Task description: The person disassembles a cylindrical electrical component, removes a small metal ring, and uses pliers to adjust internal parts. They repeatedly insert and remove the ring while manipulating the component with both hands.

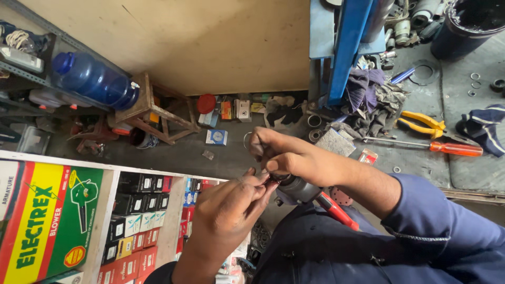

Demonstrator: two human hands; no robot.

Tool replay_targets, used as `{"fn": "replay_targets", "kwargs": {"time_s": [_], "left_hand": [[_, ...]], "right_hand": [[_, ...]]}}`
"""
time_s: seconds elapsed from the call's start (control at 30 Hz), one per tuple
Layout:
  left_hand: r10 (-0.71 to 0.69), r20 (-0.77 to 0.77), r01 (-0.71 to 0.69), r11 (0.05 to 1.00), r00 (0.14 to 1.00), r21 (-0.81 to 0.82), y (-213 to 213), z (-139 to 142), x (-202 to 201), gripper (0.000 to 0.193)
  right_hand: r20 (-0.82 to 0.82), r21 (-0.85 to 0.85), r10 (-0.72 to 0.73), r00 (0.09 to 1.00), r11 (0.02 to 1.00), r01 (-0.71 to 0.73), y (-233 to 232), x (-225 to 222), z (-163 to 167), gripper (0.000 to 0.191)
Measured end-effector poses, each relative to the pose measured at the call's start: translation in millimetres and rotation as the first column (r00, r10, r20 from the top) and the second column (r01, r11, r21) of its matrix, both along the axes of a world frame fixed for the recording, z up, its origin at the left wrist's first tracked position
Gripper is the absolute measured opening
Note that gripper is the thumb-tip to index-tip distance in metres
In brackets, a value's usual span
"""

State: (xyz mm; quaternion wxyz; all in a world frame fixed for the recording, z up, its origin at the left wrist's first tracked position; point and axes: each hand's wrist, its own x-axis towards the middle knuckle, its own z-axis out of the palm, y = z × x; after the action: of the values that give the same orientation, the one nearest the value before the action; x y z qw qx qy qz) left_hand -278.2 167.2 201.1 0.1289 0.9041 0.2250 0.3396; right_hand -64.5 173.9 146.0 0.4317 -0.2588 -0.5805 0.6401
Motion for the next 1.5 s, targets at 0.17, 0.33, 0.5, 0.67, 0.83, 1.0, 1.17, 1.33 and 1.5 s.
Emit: {"fn": "replay_targets", "kwargs": {"time_s": [0.17, 0.33, 0.5, 0.67, 0.83, 1.0, 1.17, 1.33, 1.5], "left_hand": [[0.003, 0.012, -0.003, 1.000, 1.000, 0.005, -1, 1, 0, 0.023], [0.028, 0.012, -0.028, 1.000, 1.000, 0.013, 1, -1, -1, 0.026], [0.059, 0.032, -0.059, 0.998, 0.998, -0.013, -1, -5, -1, 0.025], [0.055, 0.035, -0.055, 0.998, 0.998, -0.017, -2, -6, -2, 0.027], [0.053, 0.029, -0.054, 0.998, 0.998, 0.014, -2, -4, -1, 0.028], [0.027, -0.020, -0.027, 0.999, 0.999, 0.025, -3, 1, 2, 0.027], [0.032, -0.019, -0.031, 0.998, 0.999, 0.054, -5, 2, 6, 0.027], [0.070, -0.022, -0.069, 0.996, 0.997, 0.062, -3, 0, 7, 0.027], [0.078, -0.005, -0.078, 0.997, 0.997, -0.010, -2, -4, 5, 0.027]], "right_hand": [[0.008, -0.012, 0.000, 1.000, 1.000, 0.000, 0, -1, 3, 0.028], [0.018, 0.018, -0.042, 0.999, 0.999, 0.041, 0, -1, 1, 0.038], [0.067, 0.036, -0.054, 0.996, 0.998, 0.051, -3, 1, -2, 0.046], [0.036, 0.143, -0.126, 0.991, 0.982, 0.120, -9, 5, -7, 0.055], [-0.169, 0.141, -0.289, 0.942, 0.939, 0.313, -22, 5, -19, 0.075], [-0.095, 0.233, -0.420, 0.902, 0.872, 0.431, -41, 6, -33, 0.085], [0.183, 0.454, -0.591, 0.785, 0.760, 0.466, -54, 5, -43, 0.097], [0.287, 0.584, -0.674, 0.681, 0.686, 0.434, -56, 2, -48, 0.107], [0.215, 0.636, -0.720, 0.660, 0.616, 0.465, -54, 0, -48, 0.102]]}}
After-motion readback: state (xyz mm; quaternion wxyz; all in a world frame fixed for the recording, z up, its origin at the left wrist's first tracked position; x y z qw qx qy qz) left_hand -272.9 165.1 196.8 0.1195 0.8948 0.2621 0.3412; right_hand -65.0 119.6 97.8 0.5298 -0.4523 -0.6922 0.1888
